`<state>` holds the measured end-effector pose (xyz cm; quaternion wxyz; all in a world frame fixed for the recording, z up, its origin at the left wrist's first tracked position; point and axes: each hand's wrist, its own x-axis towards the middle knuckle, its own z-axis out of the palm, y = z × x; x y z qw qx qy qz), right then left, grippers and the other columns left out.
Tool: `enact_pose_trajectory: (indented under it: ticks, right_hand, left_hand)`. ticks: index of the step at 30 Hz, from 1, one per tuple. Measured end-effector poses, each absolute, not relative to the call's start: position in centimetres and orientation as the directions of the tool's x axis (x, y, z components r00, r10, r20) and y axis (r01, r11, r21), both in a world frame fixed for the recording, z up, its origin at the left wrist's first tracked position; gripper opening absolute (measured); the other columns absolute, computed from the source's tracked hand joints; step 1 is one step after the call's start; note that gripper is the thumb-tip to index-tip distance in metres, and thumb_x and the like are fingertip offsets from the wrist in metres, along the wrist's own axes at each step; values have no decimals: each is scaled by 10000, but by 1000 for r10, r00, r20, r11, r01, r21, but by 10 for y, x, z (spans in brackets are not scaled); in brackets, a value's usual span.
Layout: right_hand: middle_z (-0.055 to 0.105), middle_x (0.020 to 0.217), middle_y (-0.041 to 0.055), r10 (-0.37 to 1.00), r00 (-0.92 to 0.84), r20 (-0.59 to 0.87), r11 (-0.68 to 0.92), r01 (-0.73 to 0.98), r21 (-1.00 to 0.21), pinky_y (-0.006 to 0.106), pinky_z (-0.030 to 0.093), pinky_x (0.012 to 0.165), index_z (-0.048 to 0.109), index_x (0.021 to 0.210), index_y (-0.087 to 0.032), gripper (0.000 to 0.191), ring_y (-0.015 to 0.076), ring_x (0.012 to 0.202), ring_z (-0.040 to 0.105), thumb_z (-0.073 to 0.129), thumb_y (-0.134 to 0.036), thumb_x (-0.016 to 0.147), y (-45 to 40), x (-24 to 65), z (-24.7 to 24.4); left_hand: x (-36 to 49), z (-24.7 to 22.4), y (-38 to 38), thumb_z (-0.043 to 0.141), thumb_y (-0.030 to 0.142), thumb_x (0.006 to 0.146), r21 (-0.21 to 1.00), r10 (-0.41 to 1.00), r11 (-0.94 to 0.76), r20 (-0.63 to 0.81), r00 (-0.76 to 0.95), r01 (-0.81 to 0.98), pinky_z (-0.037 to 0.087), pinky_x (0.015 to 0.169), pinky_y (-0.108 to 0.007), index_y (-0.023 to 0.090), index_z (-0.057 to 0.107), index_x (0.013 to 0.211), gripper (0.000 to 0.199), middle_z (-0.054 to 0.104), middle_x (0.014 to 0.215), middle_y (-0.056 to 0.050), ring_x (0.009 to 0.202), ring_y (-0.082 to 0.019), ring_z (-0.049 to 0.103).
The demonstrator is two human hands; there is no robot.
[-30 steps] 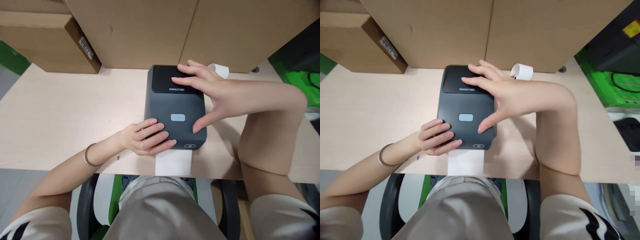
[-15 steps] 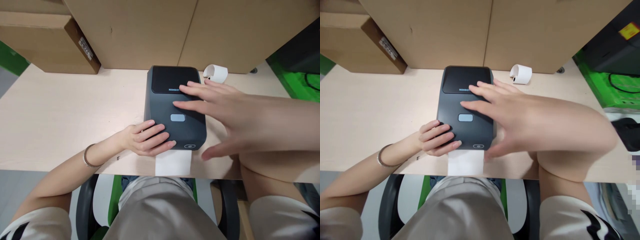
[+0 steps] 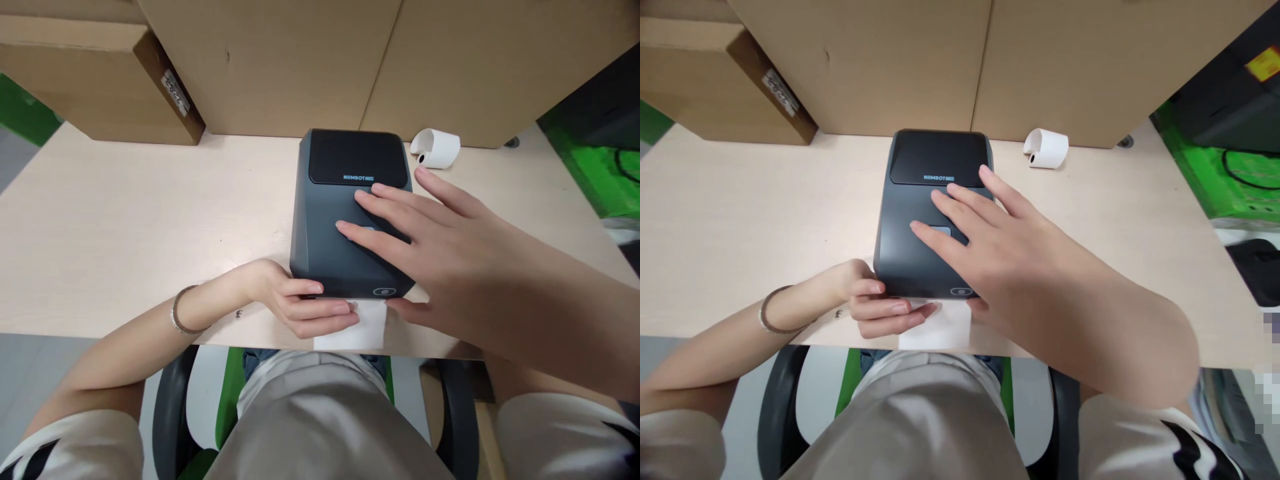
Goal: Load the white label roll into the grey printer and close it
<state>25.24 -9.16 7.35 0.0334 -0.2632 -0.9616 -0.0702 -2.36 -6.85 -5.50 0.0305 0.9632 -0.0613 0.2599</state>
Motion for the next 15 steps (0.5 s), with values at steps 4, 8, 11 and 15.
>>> enact_pose_trajectory:
  ticks: [4, 8, 11, 15]
  right_hand:
    - [383, 1628, 187, 508, -854, 112, 839, 520, 157, 561, 255, 1320, 431, 1525, -147, 763, 355, 1515, 412, 617, -305, 802, -100, 249, 78]
    - [411, 1611, 182, 523, -847, 91, 827, 531, 184, 571, 259, 1322, 445, 1510, -151, 711, 334, 1491, 442, 568, -317, 829, -104, 251, 82]
    - [466, 1577, 162, 548, -834, 69, 820, 552, 150, 574, 223, 1341, 497, 1458, -152, 607, 339, 1490, 444, 527, -353, 886, -108, 249, 89]
    - [477, 1582, 68, 584, -797, 153, 800, 597, 54, 604, 176, 1353, 503, 1476, -243, 544, 343, 1489, 445, 478, -362, 946, -113, 241, 100]
  left_hand:
    - [-22, -50, -68, 809, 134, 847, -329, -340, -932, 640, 688, -154, 591, 849, -59, 496, 723, 1021, 411, 733, 1198, 228, 1102, -7, 702]
    - [-22, -48, -68, 805, 116, 843, -283, -311, -946, 645, 698, -159, 602, 934, -86, 529, 700, 1075, 485, 745, 1170, 211, 1134, -27, 702]
    - [-22, -51, -68, 795, 66, 835, -254, -323, -945, 642, 695, -205, 615, 905, -88, 526, 700, 1067, 524, 751, 1152, 213, 1082, -28, 719]
    - [-15, -49, -67, 704, 37, 888, 168, -107, -963, 477, 872, -210, 639, 833, -86, 659, 615, 1187, 696, 769, 985, 249, 841, -18, 753]
